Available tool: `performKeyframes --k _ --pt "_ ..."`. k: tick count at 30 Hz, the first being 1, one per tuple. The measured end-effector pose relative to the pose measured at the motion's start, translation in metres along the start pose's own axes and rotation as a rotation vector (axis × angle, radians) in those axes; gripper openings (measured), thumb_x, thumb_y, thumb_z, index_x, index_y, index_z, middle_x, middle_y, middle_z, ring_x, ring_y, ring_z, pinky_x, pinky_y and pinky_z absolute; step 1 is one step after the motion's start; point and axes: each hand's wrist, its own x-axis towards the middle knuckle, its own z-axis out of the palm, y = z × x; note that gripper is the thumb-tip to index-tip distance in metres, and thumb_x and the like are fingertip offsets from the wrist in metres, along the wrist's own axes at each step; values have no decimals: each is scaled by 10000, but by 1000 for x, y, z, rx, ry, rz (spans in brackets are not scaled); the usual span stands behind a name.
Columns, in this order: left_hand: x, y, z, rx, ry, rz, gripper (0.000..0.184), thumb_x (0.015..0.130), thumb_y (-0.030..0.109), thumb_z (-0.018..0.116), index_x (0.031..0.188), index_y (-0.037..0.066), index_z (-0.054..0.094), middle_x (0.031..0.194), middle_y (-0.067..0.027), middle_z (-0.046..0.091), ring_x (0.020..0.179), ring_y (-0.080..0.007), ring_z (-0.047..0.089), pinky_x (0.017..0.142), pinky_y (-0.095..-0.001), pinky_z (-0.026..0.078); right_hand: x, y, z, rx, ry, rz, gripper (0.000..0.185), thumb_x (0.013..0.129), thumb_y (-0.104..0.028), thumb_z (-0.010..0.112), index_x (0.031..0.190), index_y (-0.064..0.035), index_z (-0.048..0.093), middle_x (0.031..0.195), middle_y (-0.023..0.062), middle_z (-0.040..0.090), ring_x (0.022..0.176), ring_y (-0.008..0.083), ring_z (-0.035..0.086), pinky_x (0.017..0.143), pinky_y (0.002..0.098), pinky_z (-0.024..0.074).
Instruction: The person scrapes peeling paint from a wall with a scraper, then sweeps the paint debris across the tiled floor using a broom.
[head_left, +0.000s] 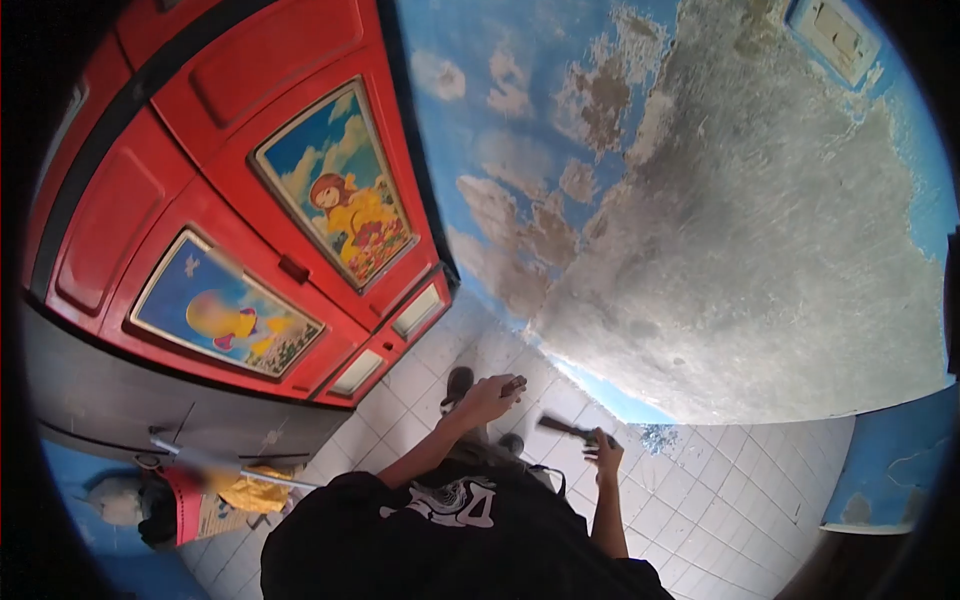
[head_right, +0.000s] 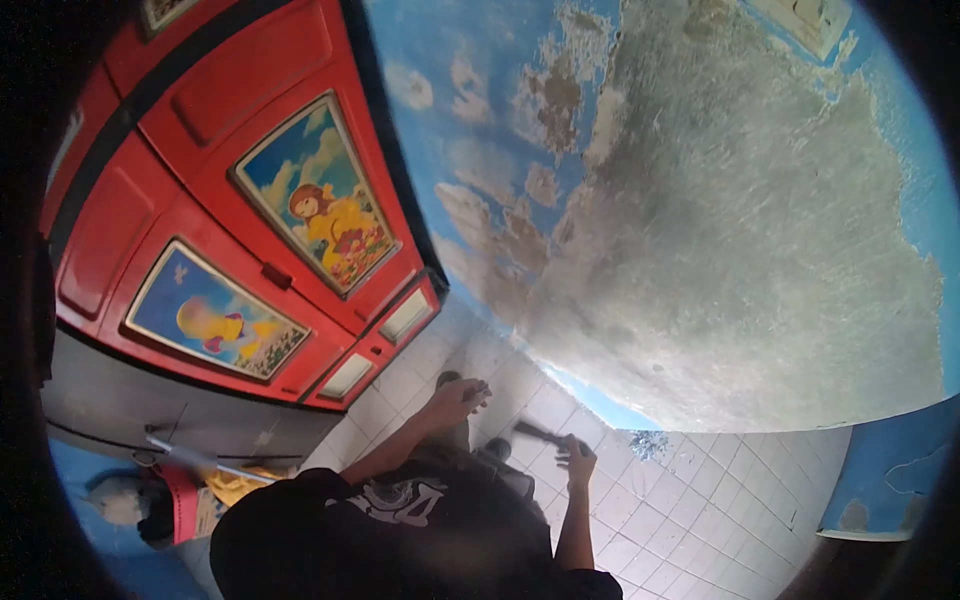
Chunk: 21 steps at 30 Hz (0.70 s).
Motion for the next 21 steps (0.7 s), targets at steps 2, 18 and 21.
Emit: performKeyframes --k 2,18,21 --pt "-2 -14 12 10 113 130 203 793 220 538 876 36 561 730 -137 616 660 -283 601 604 -366 460 -17 -13 -7 -7 -136 -49 331 795 -276 617 1027 -46 567 754 94 633 573 171 617 472 261 480" --pt "-35 -5 15 88 92 43 219 817 122 522 992 -3 566 829 -99 636 760 -155 621 684 -284 493 -66 -94 46 27 -648 -294 221 849 -147 541 1023 -22 487 733 29 541 654 106 553 574 228 451" --pt "-38 -15 13 8 131 51 215 823 129 526 989 -1 569 842 -95 635 763 -156 622 687 -286 495 -63 -98 67 -136 -555 -220 217 838 -227 568 904 -24 534 581 13 482 429 72 468 380 202 357"
